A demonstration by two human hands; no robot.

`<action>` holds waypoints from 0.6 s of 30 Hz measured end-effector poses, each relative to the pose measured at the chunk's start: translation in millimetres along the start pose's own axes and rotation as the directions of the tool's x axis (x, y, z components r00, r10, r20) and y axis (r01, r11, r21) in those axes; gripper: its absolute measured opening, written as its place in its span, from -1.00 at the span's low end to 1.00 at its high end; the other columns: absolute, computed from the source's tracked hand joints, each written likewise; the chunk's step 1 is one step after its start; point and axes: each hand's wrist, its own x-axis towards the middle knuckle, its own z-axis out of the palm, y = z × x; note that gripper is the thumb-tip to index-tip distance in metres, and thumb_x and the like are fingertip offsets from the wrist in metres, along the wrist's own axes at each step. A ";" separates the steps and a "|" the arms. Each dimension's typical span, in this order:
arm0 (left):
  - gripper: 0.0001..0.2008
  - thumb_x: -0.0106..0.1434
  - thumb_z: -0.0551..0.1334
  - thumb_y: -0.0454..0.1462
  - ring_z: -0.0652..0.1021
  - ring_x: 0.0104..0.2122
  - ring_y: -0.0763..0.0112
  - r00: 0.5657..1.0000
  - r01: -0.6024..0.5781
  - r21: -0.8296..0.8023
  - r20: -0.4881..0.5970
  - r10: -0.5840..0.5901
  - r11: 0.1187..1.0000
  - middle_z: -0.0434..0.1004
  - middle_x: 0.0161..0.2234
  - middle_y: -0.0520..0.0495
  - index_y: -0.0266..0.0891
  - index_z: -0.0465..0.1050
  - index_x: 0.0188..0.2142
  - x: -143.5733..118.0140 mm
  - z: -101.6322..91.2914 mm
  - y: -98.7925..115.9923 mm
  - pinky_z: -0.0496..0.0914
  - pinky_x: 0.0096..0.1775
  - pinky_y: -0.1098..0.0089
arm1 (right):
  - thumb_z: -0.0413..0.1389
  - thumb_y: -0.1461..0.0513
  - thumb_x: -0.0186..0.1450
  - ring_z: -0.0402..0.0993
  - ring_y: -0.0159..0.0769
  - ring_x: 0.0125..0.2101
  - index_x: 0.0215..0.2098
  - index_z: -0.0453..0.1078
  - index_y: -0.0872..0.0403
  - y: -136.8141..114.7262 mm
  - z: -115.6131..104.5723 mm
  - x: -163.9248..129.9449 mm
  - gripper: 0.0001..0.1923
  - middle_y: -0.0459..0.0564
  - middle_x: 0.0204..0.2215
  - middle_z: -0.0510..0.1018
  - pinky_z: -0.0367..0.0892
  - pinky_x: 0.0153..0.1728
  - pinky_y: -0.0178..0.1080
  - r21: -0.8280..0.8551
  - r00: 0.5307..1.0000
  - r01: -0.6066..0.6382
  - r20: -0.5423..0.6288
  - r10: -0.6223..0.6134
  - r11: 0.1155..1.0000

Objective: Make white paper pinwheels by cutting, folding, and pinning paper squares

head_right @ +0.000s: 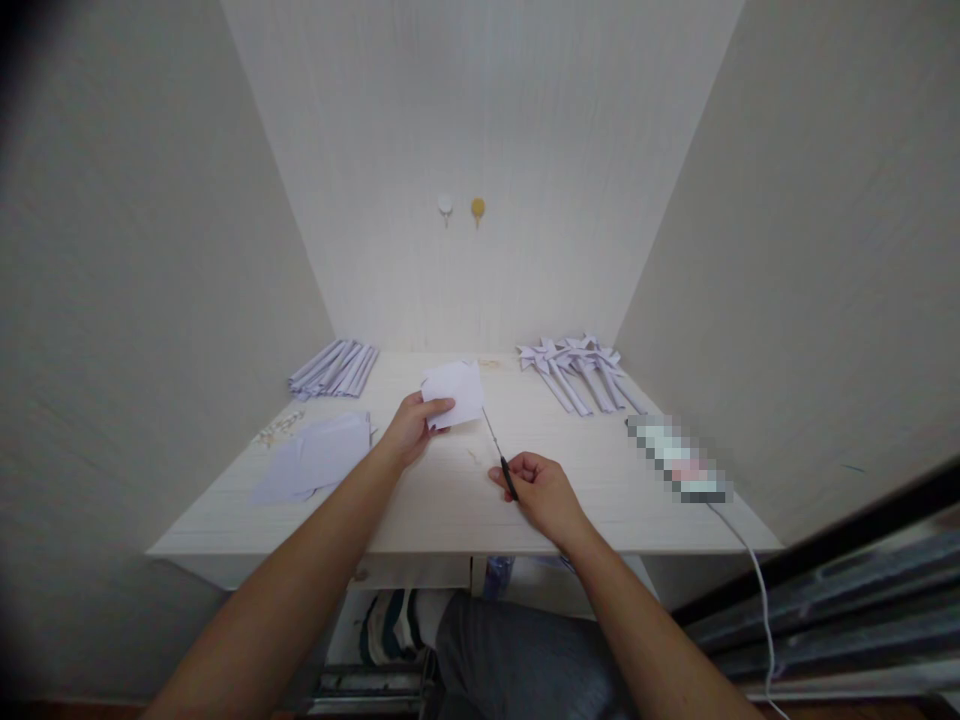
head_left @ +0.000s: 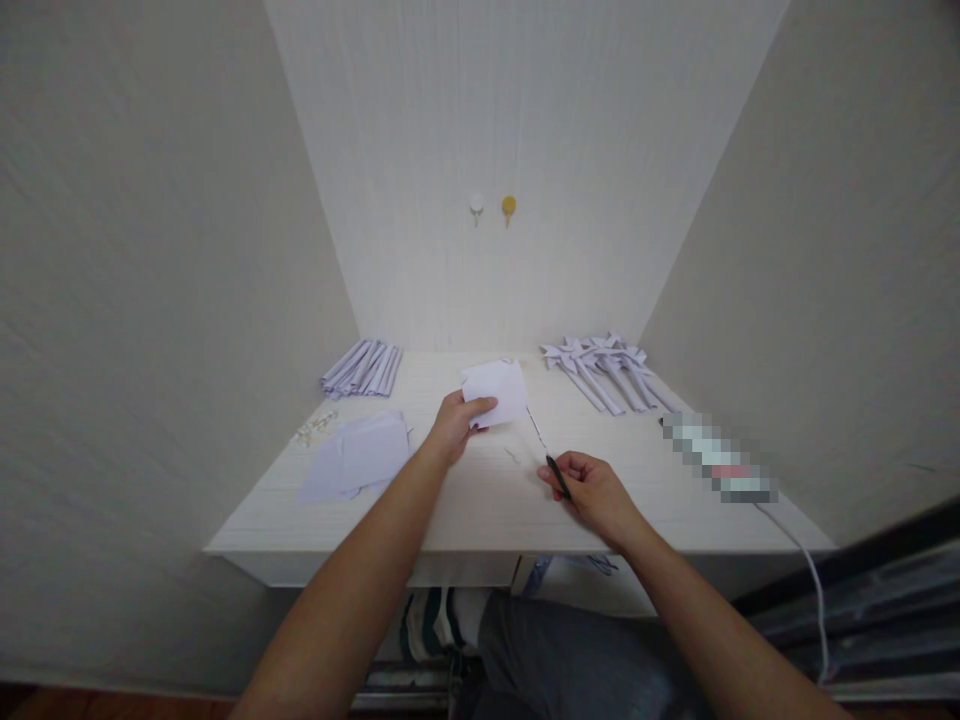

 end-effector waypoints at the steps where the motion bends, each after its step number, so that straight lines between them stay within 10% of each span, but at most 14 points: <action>1: -0.62 -0.20 0.56 -0.24 0.55 -0.51 0.41 1.000 0.000 0.008 0.004 0.000 1.000 0.65 -0.41 -0.09 -0.30 0.58 -0.36 0.7 -0.7 -0.4 0.36 -0.48 0.45 | 0.38 -0.21 -0.04 0.17 -0.42 -0.66 -0.53 0.32 0.01 0.4 0.1 0.5 -0.45 -0.17 -0.68 0.42 -0.05 -0.62 -0.30 0.001 1.000 -0.002 -0.002 0.002 1.000; 18: -0.74 0.00 0.53 -0.27 0.53 -0.50 0.47 1.000 0.015 0.083 0.024 -0.017 0.996 0.65 -0.38 -0.08 -0.31 0.59 -0.33 3.7 -3.7 -2.0 0.41 -0.42 0.44 | 0.39 -0.22 -0.05 0.05 -0.49 -0.72 -0.52 0.31 0.01 1.5 0.9 1.8 -0.43 -0.18 -0.69 0.42 -0.11 -0.66 -0.31 0.047 0.999 -0.033 0.019 0.032 0.998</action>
